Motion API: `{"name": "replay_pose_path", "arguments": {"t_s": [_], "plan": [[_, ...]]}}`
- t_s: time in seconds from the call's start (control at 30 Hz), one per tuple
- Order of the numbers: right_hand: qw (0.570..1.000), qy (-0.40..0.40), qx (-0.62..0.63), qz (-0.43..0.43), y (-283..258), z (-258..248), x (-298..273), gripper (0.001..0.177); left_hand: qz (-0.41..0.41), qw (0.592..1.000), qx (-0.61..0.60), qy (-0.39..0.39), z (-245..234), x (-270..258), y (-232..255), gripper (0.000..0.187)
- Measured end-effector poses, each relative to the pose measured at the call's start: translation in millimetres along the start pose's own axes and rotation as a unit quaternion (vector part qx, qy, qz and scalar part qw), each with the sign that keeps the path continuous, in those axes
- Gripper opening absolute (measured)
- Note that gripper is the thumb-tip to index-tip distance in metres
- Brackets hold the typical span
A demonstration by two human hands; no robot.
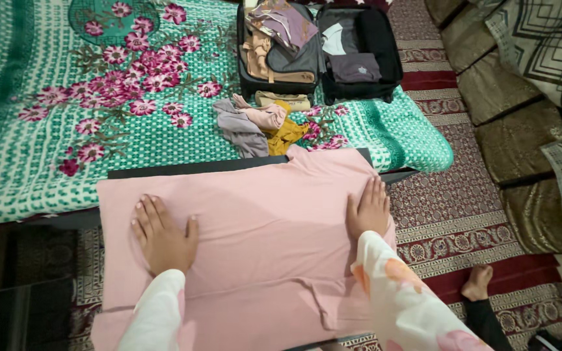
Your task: The person folds a pink shirt by hand on a black tabletop and places it into an open suitcase on a bed.
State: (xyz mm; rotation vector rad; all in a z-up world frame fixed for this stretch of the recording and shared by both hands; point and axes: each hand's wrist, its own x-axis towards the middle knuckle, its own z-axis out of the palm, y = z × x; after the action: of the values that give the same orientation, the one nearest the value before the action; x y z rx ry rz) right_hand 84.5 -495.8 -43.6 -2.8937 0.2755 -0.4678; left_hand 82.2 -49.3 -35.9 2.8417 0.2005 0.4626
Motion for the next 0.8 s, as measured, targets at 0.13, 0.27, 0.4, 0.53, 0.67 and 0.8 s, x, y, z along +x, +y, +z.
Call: {"name": "replay_pose_path", "arguments": {"t_s": [0.13, 0.27, 0.4, 0.53, 0.67, 0.8], "plan": [[0.998, 0.008, -0.032, 0.057, 10, 11, -1, 0.075, -0.077, 0.996, 0.043, 0.011, -1, 7, 21, 0.089], [0.998, 0.003, -0.027, 0.051, 8, 7, -1, 0.075, 0.025, 0.998, -0.060, -0.017, -7, -11, 115, 0.059], [0.999, 0.008, -0.015, 0.045, 6, 3, -3, 0.077, 0.344, 0.904, -0.101, -0.235, -7, -48, 235, 0.071], [0.999, 0.012, -0.001, 0.050, 6, 2, -2, 0.075, 0.187, 0.922, -0.196, -0.275, 9, -35, 172, 0.081], [0.998, 0.014, -0.002, 0.055, 5, 3, 1, 0.076, 0.031, 0.990, -0.064, -0.118, 0, 7, -3, 0.076], [0.999, 0.019, -0.003, 0.048, 7, 5, -4, 0.075, -0.075, 0.991, 0.110, 0.033, -10, 28, -91, 0.071]]}}
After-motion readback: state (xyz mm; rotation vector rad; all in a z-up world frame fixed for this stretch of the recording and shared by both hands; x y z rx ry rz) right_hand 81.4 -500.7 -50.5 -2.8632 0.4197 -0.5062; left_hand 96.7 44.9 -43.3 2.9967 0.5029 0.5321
